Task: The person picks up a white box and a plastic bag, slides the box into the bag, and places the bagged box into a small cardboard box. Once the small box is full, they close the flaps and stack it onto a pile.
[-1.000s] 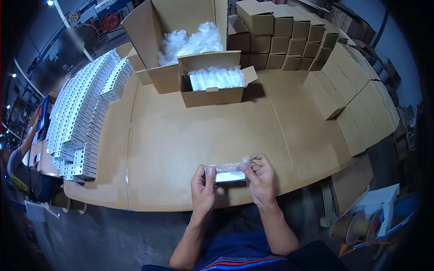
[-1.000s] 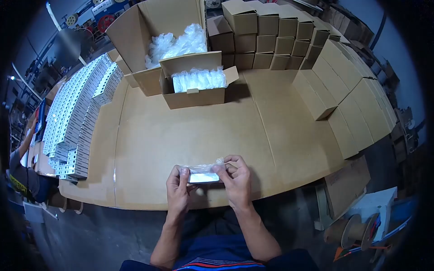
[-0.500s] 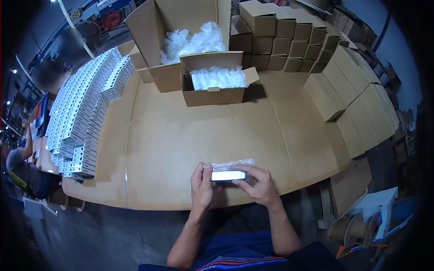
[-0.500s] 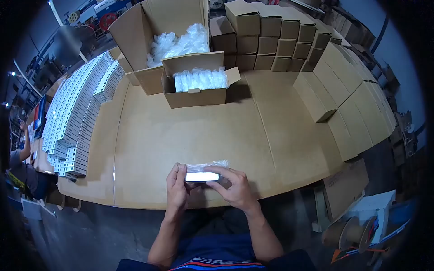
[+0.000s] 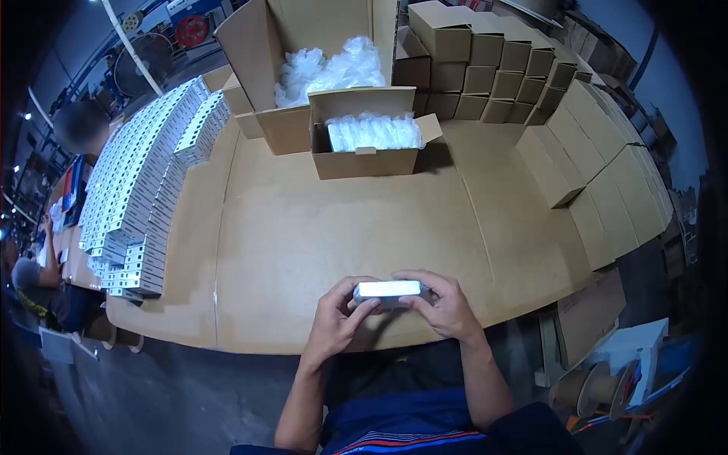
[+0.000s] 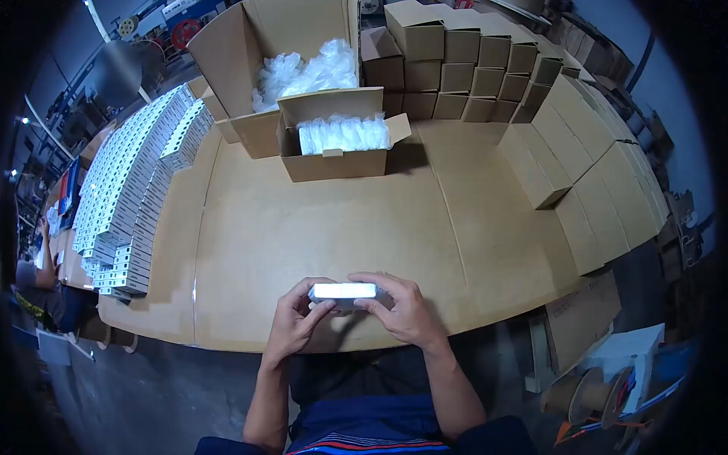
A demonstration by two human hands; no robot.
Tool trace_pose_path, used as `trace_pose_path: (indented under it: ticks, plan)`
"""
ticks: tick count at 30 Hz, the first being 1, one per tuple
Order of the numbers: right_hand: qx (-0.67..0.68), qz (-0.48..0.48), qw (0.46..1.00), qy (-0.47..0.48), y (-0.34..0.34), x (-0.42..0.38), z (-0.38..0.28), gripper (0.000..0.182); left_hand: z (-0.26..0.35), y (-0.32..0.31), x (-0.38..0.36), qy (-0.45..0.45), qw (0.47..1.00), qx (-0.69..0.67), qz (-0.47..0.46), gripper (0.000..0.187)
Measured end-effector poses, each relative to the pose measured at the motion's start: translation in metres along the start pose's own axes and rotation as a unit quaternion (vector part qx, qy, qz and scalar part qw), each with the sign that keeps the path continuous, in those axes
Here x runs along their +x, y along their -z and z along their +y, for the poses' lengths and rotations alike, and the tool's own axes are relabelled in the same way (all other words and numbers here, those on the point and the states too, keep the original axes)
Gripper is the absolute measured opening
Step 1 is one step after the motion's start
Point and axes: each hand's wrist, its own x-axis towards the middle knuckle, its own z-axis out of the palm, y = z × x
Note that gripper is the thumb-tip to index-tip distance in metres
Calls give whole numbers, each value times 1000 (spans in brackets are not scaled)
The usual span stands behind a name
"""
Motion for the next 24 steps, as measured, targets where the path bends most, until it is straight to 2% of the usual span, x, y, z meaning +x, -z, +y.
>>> trace_pose_path:
  ticks: [3, 9, 12, 14, 16, 17, 20, 21, 24]
  plan:
    - [-99, 26, 992, 73, 5, 9, -14, 33, 4, 4, 1, 17, 999, 30, 2, 25]
    - [-148, -104, 980, 79, 25, 28, -31, 28, -3, 15, 6, 12, 1000, 17, -7, 25]
    - [-183, -137, 964, 138, 23, 40, -29, 23, -9, 26, 14, -23, 997, 77, -16, 27]
    - [-206, -145, 957, 142, 24, 50, -33, 19, -3, 31, 21, -20, 998, 66, -4, 29]
    - [-231, -137, 948, 170, 25, 66, -35, 16, 2, 39, 30, -19, 997, 80, 7, 30]
    - [-212, -117, 960, 142, 25, 73, -42, 16, 1, 45, 37, -25, 998, 63, 6, 38]
    - [-232, -70, 960, 142, 31, 106, -43, 21, 25, 61, 67, -39, 996, 54, 67, 42]
    - [-226, -29, 964, 139, 29, 120, -43, 23, 20, 75, 83, -48, 988, 127, 74, 48]
    - [-59, 74, 990, 102, 12, 165, -40, 24, 25, 98, 129, -86, 939, 311, 118, 53]
